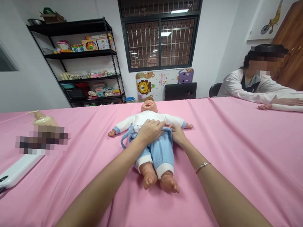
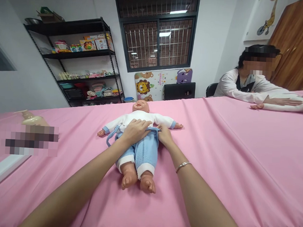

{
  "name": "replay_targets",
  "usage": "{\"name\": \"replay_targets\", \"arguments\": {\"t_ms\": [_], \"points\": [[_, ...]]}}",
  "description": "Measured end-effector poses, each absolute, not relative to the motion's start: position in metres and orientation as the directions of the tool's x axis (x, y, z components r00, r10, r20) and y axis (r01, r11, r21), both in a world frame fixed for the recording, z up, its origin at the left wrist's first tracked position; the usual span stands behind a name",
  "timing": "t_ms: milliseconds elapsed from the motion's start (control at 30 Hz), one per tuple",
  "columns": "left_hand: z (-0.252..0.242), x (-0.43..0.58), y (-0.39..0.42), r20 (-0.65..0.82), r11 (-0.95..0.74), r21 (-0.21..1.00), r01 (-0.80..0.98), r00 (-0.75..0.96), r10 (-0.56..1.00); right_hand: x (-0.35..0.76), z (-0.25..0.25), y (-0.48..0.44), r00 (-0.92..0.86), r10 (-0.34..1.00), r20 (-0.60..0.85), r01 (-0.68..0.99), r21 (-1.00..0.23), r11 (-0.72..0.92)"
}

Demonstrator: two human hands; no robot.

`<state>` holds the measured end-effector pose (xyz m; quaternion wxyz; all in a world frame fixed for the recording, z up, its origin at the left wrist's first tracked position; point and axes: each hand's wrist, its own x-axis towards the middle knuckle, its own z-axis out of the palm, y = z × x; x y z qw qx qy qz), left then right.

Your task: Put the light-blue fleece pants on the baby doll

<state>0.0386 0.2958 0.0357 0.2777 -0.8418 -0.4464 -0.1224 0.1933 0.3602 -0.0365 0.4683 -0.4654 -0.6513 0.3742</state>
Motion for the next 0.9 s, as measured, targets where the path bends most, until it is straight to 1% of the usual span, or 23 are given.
{"name": "replay_targets", "arguments": {"t_ms": [33,67,100,133,167,200,233,267,300,333,367,400,433,467,533,567,633,733,800,867,900], "points": [[0.034,0.030,0.290,0.499,-0.443,-0.306,0.843,0.538,0.679,0.199,-0.035,0.361,-0.106,0.964,0.243,0.297,-0.918,0.263],[0.032,0.020,0.285,0.558,-0.408,-0.228,0.884,0.462,0.689,0.203,-0.032,0.361,-0.102,0.972,0.211,0.313,-0.921,0.233],[0.029,0.008,0.282,0.616,-0.347,-0.123,0.930,0.346,0.708,0.205,-0.029,0.359,-0.117,0.979,0.169,0.295,-0.935,0.197],[0.026,-0.006,0.279,0.661,-0.260,0.010,0.965,0.189,0.726,0.206,-0.024,0.357,-0.149,0.981,0.125,0.239,-0.958,0.158],[0.022,-0.020,0.278,0.675,-0.155,0.175,0.972,-0.004,0.738,0.205,-0.019,0.354,-0.191,0.977,0.093,0.146,-0.982,0.122],[0.018,-0.034,0.277,0.634,-0.071,0.346,0.935,-0.178,0.752,0.202,-0.013,0.351,-0.225,0.971,0.078,0.039,-0.995,0.089],[0.015,-0.047,0.277,0.546,-0.012,0.512,0.859,-0.314,0.777,0.199,-0.008,0.346,-0.244,0.967,0.072,-0.057,-0.997,0.060],[0.013,-0.058,0.276,0.423,0.019,0.644,0.765,-0.377,0.824,0.196,-0.002,0.342,-0.249,0.966,0.070,-0.120,-0.992,0.041],[0.011,-0.067,0.275,0.302,0.020,0.736,0.676,-0.355,0.885,0.192,0.003,0.337,-0.251,0.965,0.079,-0.138,-0.989,0.045],[0.011,-0.073,0.273,0.204,0.004,0.802,0.597,-0.280,0.938,0.189,0.006,0.332,-0.264,0.960,0.097,-0.115,-0.991,0.068],[0.012,-0.076,0.270,0.142,-0.032,0.847,0.531,-0.168,0.976,0.187,0.008,0.328,-0.287,0.951,0.116,-0.054,-0.993,0.105],[0.014,-0.077,0.267,0.124,-0.084,0.877,0.472,-0.054,0.991,0.184,0.009,0.325,-0.310,0.941,0.135,0.028,-0.988,0.150],[0.015,-0.076,0.265,0.134,-0.131,0.899,0.418,0.023,0.991,0.182,0.009,0.323,-0.320,0.935,0.152,0.110,-0.974,0.196],[0.017,-0.073,0.263,0.152,-0.161,0.914,0.372,0.053,0.987,0.180,0.008,0.321,-0.316,0.934,0.166,0.175,-0.958,0.229],[0.016,-0.067,0.261,0.163,-0.158,0.934,0.320,0.013,0.987,0.177,0.005,0.320,-0.269,0.949,0.165,0.228,-0.946,0.229],[0.015,-0.063,0.262,0.151,-0.133,0.944,0.301,-0.036,0.988,0.176,0.003,0.321,-0.241,0.958,0.154,0.215,-0.954,0.208],[0.012,-0.057,0.263,0.115,-0.084,0.968,0.235,-0.120,0.986,0.175,0.000,0.323,-0.216,0.970,0.113,0.117,-0.983,0.141],[0.011,-0.049,0.263,0.121,-0.104,0.988,0.111,-0.159,0.980,0.176,-0.003,0.325,-0.185,0.983,0.010,-0.059,-0.998,-0.001],[0.015,-0.049,0.258,0.102,-0.094,0.992,0.082,-0.096,0.990,0.180,-0.005,0.326,-0.221,0.972,-0.079,-0.114,-0.988,-0.106],[0.019,-0.054,0.253,0.032,-0.035,0.997,0.070,0.036,0.999,0.188,-0.004,0.326,-0.345,0.927,-0.147,-0.111,-0.974,-0.196],[0.021,-0.059,0.251,-0.013,0.007,0.998,0.060,0.096,0.995,0.192,-0.002,0.326,-0.406,0.900,-0.158,-0.104,-0.970,-0.218]]}}
